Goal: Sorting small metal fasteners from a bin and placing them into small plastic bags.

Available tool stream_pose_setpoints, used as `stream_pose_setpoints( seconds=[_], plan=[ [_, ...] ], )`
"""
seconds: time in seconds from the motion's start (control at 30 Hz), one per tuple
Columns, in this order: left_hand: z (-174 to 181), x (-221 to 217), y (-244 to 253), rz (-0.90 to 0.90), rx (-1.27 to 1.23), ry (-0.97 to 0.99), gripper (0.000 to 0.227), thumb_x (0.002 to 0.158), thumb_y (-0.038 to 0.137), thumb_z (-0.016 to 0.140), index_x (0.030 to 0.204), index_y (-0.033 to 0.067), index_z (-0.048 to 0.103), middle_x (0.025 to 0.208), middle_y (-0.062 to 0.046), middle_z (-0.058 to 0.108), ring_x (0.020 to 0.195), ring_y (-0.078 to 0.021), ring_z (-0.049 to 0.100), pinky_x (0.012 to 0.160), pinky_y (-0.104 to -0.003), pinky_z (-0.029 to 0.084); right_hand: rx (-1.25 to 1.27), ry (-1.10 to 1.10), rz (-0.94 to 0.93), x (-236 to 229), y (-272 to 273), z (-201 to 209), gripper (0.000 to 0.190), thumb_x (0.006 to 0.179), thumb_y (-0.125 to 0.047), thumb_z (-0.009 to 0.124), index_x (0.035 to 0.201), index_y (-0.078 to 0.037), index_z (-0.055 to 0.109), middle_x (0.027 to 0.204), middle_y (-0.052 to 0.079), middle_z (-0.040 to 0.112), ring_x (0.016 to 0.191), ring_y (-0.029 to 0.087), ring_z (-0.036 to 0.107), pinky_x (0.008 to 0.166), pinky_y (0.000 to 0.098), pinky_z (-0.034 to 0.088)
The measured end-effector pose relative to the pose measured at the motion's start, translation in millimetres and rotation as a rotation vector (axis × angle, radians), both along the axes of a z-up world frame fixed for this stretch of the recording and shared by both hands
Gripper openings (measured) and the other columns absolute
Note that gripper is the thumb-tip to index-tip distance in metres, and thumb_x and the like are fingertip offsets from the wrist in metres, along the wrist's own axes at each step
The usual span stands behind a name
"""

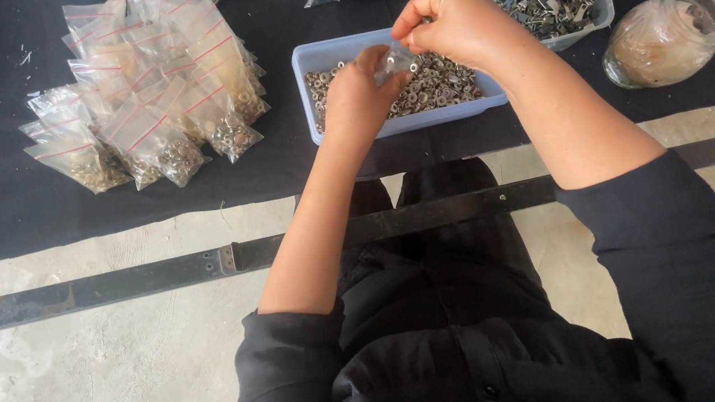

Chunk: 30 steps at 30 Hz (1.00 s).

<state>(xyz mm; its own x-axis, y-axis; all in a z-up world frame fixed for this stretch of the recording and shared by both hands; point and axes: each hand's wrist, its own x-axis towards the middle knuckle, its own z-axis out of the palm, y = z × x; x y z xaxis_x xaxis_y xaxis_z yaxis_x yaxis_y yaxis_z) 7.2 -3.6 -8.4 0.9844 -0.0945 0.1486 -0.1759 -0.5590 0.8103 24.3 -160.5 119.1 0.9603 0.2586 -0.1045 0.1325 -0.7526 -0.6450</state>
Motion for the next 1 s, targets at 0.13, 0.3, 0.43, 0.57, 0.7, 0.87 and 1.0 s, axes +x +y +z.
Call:
stream_pose_setpoints(
  seconds=[0.13,0.3,0.43,0.57,0.7,0.87,1.0],
  plan=[
    [6.9,-3.5,-3.1,0.000,-0.040,0.004,0.056,0.089,0.047,0.071,0.132,0.0125,0.063,0.123,-0.011,0.076,0.107,-0.0330,0.073,0.086,-0.045,0.053,-0.008,-0.024,0.005,-3.8,0.6,2.9,0.020,0.090,-0.008,0.069,0.101,-0.019,0.081,0.073,-0.003,0.066,0.056,0.008,0.043,0.058,0.0284,0.038],
    [-2.0,-5.1,-3.8,-0.026,-0.138,0.065,0.050,0.090,0.043,0.070,0.131,0.0161,0.063,0.103,-0.003,0.080,0.094,-0.0265,0.074,0.079,-0.038,0.053,-0.040,-0.105,0.136,-4.2,-0.5,-1.9,0.027,0.097,-0.004,0.058,0.106,-0.014,0.081,0.110,0.003,0.078,0.091,0.014,0.070,0.080,0.0331,0.053],
    [5.7,-15.5,-2.5,-0.057,-0.211,0.118,0.058,0.091,0.041,0.070,0.140,0.0124,0.057,0.135,-0.010,0.071,0.126,-0.0277,0.067,0.100,-0.039,0.053,-0.068,-0.032,0.111,-12.4,4.4,2.5,0.030,0.099,-0.005,0.054,0.111,-0.015,0.080,0.112,0.003,0.078,0.060,0.012,0.055,0.061,0.0336,0.046],
    [-2.8,-12.5,-2.9,-0.057,-0.136,0.058,0.059,0.091,0.045,0.070,0.138,0.0112,0.057,0.130,-0.009,0.074,0.119,-0.0286,0.071,0.096,-0.041,0.055,-0.004,0.008,0.136,-18.9,8.0,8.2,0.045,0.093,0.005,0.043,0.116,-0.012,0.077,0.122,0.009,0.075,0.120,0.018,0.070,0.095,0.0361,0.053],
    [-1.5,-14.3,-3.6,-0.049,-0.108,0.040,0.057,0.091,0.043,0.072,0.136,0.0109,0.058,0.127,-0.010,0.075,0.118,-0.0286,0.071,0.095,-0.040,0.055,0.055,0.070,0.142,-22.4,10.6,11.1,0.046,0.096,0.006,0.041,0.120,-0.013,0.075,0.127,0.006,0.074,0.128,0.016,0.066,0.102,0.0357,0.051],
    [-1.0,-17.1,-1.6,-0.064,-0.065,0.019,0.059,0.092,0.045,0.071,0.139,0.0133,0.056,0.128,-0.014,0.073,0.117,-0.0321,0.070,0.091,-0.043,0.055,0.062,-0.062,0.177,-12.8,-2.7,-4.4,0.030,0.104,-0.008,0.051,0.121,-0.013,0.075,0.127,0.006,0.073,0.121,0.019,0.067,0.100,0.0373,0.051],
    [-3.0,-14.3,0.3,-0.027,-0.107,0.063,0.057,0.091,0.045,0.071,0.138,0.0154,0.059,0.121,-0.010,0.077,0.108,-0.0288,0.072,0.086,-0.040,0.054,-0.111,-0.037,0.178,2.2,-29.2,-21.3,0.032,0.101,-0.009,0.055,0.129,-0.008,0.071,0.130,0.011,0.071,0.120,0.027,0.066,0.099,0.0453,0.048]
  ],
)
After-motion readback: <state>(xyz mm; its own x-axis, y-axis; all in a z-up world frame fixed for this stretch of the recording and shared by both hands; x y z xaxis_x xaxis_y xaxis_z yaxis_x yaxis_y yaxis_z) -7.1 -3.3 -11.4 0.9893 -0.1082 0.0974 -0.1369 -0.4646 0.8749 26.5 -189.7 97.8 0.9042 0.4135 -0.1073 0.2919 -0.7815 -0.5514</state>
